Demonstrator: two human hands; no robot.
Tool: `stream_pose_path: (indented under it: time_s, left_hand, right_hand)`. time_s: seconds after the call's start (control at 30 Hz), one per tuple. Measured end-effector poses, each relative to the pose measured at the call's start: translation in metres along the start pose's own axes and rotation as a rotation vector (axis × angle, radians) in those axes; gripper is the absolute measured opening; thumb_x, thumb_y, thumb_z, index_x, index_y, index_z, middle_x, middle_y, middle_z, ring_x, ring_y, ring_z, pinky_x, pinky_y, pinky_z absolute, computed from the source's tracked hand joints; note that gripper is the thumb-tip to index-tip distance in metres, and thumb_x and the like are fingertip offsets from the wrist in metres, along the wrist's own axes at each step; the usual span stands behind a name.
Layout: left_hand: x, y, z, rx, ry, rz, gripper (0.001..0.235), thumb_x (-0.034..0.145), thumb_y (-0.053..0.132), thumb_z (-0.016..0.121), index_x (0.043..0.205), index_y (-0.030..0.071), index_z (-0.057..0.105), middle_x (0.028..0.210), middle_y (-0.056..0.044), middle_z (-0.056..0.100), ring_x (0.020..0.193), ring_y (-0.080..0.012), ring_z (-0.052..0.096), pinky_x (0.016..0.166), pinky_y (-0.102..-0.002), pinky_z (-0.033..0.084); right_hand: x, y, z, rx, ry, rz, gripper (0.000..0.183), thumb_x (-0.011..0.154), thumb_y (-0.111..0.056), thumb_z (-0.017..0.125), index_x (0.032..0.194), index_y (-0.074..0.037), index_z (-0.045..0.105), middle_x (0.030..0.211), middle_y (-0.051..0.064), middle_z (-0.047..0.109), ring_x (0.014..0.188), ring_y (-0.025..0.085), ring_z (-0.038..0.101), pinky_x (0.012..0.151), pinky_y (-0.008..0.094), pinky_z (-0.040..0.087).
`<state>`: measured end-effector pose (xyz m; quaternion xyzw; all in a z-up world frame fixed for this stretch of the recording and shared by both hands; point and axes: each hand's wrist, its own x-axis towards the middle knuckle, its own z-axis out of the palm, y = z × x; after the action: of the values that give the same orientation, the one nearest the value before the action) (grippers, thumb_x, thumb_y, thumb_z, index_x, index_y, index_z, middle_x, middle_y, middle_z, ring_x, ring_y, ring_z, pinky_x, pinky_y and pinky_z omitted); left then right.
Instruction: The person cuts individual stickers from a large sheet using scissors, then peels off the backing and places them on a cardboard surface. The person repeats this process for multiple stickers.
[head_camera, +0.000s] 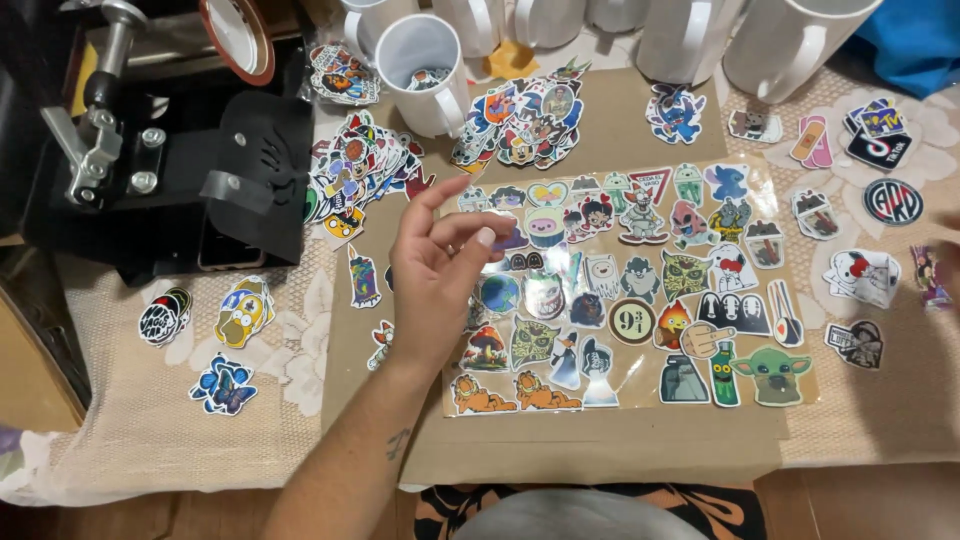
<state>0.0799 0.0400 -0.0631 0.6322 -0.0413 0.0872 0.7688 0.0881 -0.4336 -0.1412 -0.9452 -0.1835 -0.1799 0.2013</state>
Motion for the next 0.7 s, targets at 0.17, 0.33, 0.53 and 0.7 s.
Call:
stream_pose_path:
  time_s: [0.17,0.33,0.53,0.7]
  left_hand:
    - [-0.005,-0.011,-0.003,0.081,0.022,0.064,0.041,0.095,0.006,0.061,0.134,0.004,0.048,0.101,-0.013,0.076,0.093,-0.0216,0.074,0.084,-0.03,0.058]
    - [-0.006,-0.01,-0.003,-0.008,0.066,-0.092,0.042,0.093,0.008,0.061,0.133,0.006,0.049,0.1,-0.012,0.075,0.091,-0.0228,0.073,0.08,-0.034,0.059]
    - [-0.007,-0.007,-0.001,0.012,0.032,-0.125,0.042,0.093,0.01,0.059,0.134,0.006,0.048,0.102,-0.012,0.075,0.091,-0.0212,0.07,0.078,-0.033,0.059]
    - [-0.013,-0.003,0.002,0.013,0.009,-0.084,0.045,0.091,0.004,0.056,0.135,0.006,0.047,0.108,-0.013,0.074,0.094,-0.0203,0.07,0.081,-0.031,0.057]
  right_hand:
    - [0.128,-0.176,0.027,0.081,-0.32,-0.235,0.034,0.09,-0.033,0.065,0.117,-0.015,0.073,0.117,0.005,0.07,0.105,0.027,0.067,0.084,0.046,0.054]
    - [0.176,-0.189,0.081,-0.127,-0.569,-0.14,0.053,0.074,-0.047,0.083,0.119,-0.021,0.071,0.12,0.007,0.068,0.101,0.033,0.066,0.079,0.048,0.055]
    - [0.185,-0.186,0.09,-0.172,-0.632,-0.052,0.035,0.076,-0.04,0.083,0.104,-0.022,0.073,0.103,0.0,0.075,0.094,0.026,0.068,0.072,0.042,0.053]
    - [0.174,-0.19,0.067,0.067,-0.492,-0.026,0.012,0.081,-0.027,0.082,0.089,-0.019,0.077,0.089,-0.002,0.077,0.078,0.019,0.069,0.072,0.037,0.051]
